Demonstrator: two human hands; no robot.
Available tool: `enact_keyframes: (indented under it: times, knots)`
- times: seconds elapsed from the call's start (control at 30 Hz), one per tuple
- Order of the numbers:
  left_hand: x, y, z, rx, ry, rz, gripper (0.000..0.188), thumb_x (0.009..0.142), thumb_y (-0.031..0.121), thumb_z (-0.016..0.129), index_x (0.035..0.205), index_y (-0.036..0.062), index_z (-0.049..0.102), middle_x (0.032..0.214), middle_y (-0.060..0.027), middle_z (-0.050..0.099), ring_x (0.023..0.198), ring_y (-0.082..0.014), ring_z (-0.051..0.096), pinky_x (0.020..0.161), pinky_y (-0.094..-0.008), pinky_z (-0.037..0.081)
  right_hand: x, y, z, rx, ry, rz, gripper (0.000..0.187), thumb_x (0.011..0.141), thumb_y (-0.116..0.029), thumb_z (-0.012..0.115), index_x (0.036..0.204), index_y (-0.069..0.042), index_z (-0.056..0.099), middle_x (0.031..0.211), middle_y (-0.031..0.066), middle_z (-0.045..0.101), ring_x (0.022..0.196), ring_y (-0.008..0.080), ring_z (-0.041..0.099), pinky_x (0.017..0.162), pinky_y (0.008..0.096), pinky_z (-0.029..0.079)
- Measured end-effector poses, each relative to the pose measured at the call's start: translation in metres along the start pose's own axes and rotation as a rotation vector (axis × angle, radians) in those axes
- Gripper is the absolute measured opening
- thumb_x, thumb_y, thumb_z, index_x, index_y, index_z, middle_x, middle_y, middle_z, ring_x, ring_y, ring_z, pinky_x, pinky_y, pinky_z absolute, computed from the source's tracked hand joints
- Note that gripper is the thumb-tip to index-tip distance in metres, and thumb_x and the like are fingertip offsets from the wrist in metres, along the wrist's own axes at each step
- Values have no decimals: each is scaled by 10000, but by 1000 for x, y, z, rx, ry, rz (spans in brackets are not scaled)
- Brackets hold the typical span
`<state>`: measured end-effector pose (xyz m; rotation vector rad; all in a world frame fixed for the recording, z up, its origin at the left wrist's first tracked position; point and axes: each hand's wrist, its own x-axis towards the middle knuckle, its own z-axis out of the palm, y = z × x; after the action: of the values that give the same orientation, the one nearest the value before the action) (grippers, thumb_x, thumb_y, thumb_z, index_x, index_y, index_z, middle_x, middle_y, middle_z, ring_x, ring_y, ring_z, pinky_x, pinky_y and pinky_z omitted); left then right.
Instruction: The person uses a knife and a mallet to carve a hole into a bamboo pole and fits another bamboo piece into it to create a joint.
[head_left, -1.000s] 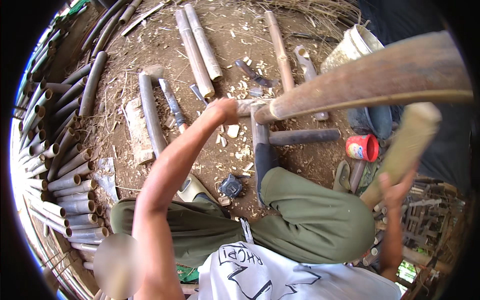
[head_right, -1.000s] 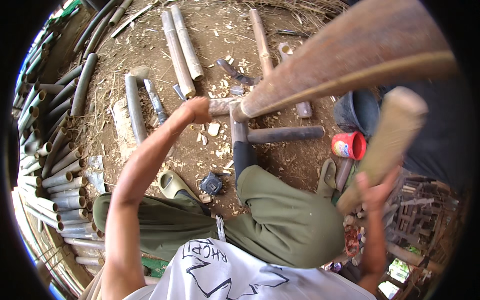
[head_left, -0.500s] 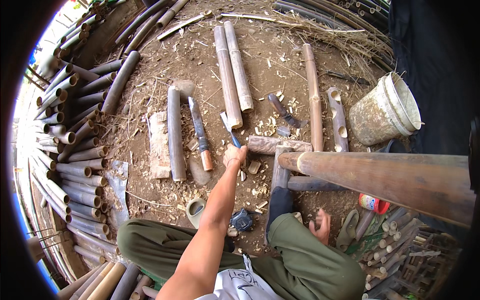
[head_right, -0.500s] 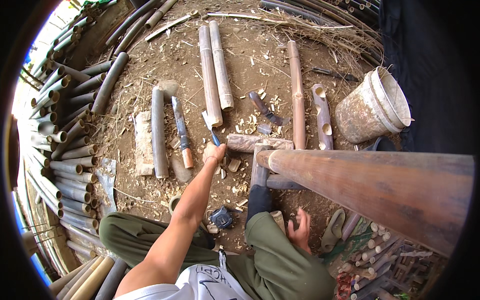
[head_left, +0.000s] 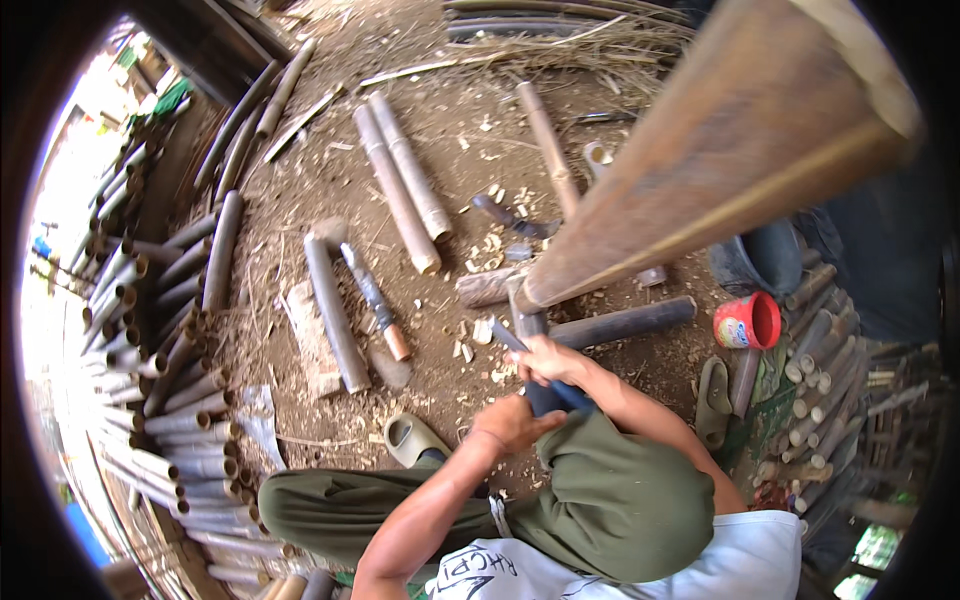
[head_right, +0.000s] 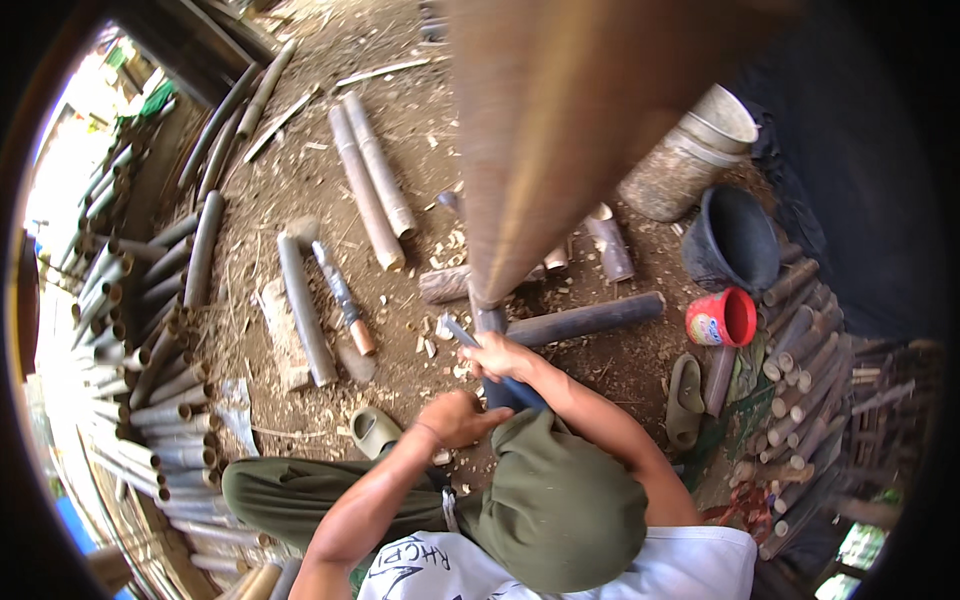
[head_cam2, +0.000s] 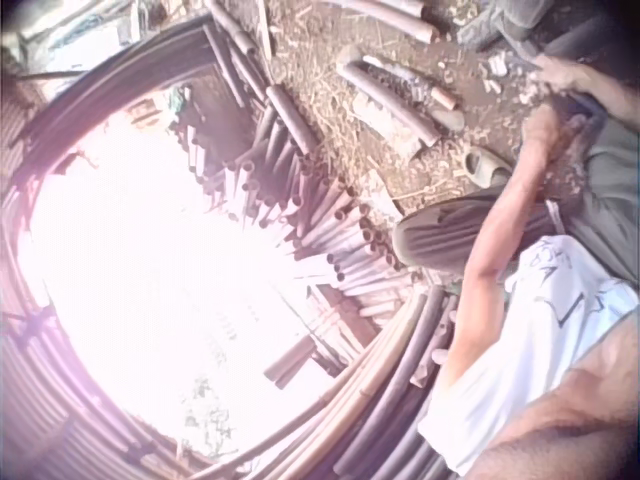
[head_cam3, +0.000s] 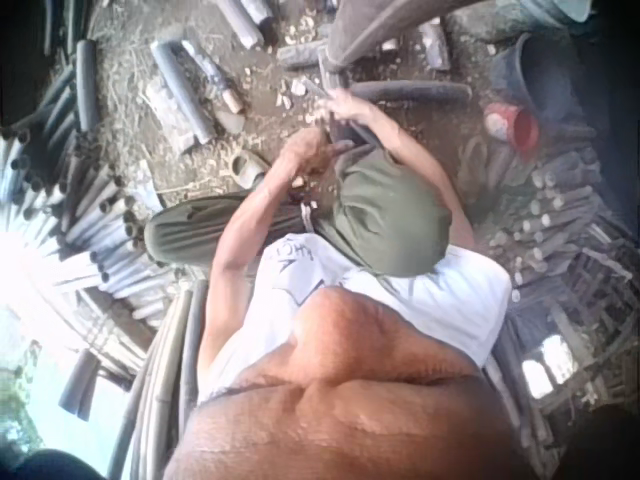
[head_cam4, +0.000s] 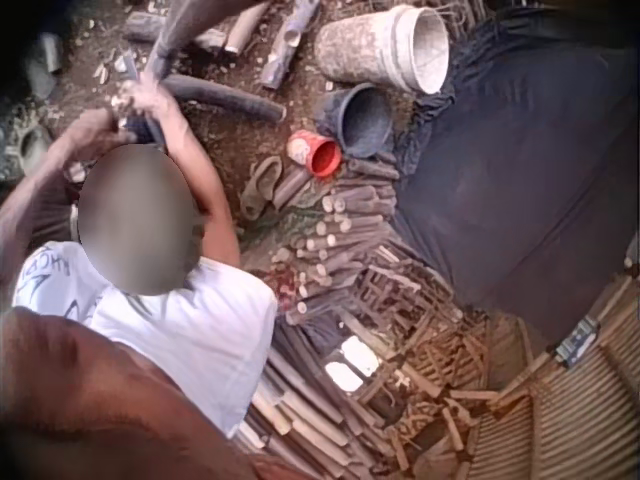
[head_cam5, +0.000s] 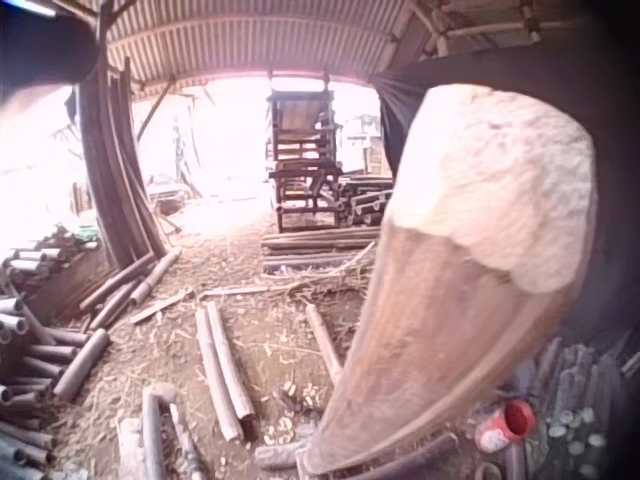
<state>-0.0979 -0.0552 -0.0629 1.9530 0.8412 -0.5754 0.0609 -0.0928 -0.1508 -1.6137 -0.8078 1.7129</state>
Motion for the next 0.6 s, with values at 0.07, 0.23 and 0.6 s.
enact_keyframes:
  times: [0.07,0.23,0.6]
  knots:
    - [-5,21,-51,63,388,309,732,744,447,815,1217,-48,556,1065,-250,675,1023,-396,653,967,-450,482,-34,6,-29,-443,14,173,279,996,-239,497,1040,21,590,667,92,626,467,155,537,417,332,408]
    - [-9,101,-128,-424,518,917,894,600,389,943,1256,-19,494,1170,-156,596,1121,-277,569,926,-399,480,-72,43,-77,-268,560,228,222,1001,-177,459,1044,6,576,684,136,659,571,226,648,567,417,503]
    - [-8,94,-137,-606,633,1095,721,733,311,826,1280,51,435,1108,-125,574,1060,-247,570,983,-418,444,13,8,-82,-398,736,-6,330,955,-326,505,1040,-60,680,1053,244,675,1019,427,641,871,521,507]
